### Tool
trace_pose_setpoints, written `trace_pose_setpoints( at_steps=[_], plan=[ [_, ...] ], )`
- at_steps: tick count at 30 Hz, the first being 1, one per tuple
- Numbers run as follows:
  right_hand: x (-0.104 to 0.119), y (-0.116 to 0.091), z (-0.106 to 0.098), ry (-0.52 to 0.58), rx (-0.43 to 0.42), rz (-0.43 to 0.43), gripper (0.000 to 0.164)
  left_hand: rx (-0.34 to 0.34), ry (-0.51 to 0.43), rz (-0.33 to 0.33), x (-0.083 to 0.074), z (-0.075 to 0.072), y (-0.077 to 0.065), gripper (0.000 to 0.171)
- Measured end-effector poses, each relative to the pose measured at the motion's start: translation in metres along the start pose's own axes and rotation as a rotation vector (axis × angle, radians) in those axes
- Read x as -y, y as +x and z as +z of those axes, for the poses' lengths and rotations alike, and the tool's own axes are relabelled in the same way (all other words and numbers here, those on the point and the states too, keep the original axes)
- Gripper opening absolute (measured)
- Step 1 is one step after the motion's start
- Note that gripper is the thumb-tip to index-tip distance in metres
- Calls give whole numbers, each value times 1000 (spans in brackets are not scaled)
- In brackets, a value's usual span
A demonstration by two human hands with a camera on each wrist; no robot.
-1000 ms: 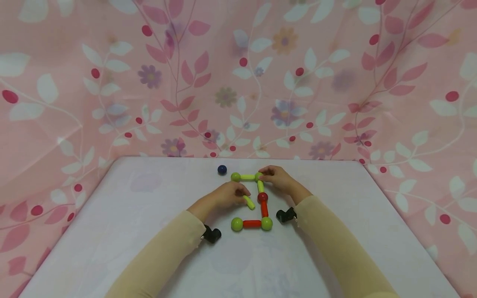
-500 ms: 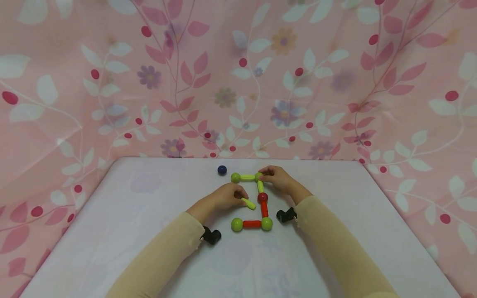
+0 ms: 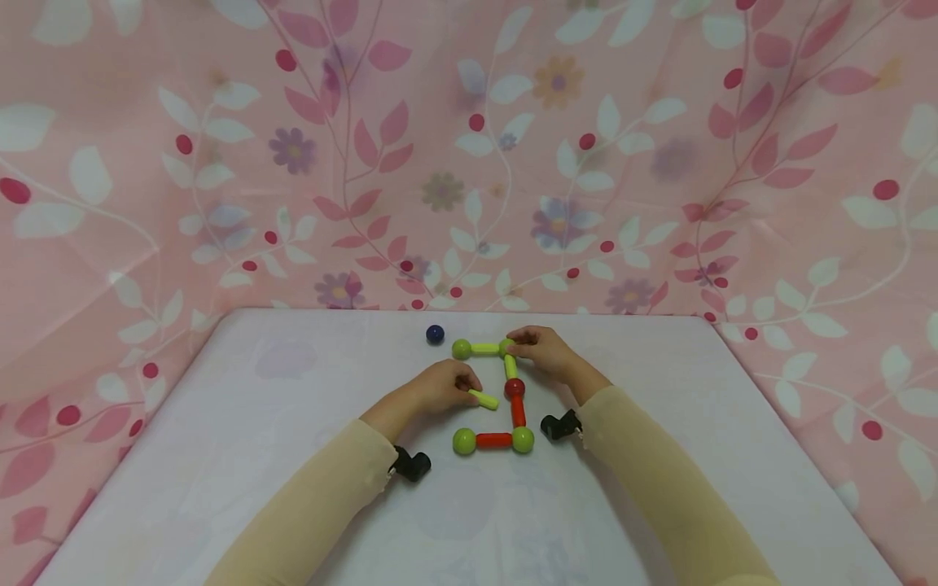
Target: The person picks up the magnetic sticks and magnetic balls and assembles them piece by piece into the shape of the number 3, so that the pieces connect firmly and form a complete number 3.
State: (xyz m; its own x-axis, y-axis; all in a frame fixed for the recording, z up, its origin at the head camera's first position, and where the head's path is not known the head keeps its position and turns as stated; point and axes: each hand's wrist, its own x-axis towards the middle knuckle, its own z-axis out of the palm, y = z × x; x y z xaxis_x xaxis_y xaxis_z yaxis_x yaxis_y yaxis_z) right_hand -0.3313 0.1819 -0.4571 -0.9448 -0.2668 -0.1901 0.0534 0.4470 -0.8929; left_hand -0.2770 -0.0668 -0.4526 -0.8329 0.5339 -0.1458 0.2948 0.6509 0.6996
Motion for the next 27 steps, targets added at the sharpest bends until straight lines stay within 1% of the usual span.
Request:
trace_pose_setpoints(
  at_steps=[6,11,17,22,27],
  plan=[
    [-1,-5,-5,-50,2,12,40,-12,-4,-6,2,0,-2,10],
    [-1,-16,-13,-78,10,-8,39,-28,-15,-11,0,1,-5,10],
    [4,-32,-16,-96,67,-29,36,-40,-13,0,0,0,-6,10],
    [7,-45,-13,-85,112,-30,29,-42,-3,11,3,0,-5,10],
    [5,-52,-9,-81,138,-31,24,-40,-24,15,3,1,-7,13]
  ],
)
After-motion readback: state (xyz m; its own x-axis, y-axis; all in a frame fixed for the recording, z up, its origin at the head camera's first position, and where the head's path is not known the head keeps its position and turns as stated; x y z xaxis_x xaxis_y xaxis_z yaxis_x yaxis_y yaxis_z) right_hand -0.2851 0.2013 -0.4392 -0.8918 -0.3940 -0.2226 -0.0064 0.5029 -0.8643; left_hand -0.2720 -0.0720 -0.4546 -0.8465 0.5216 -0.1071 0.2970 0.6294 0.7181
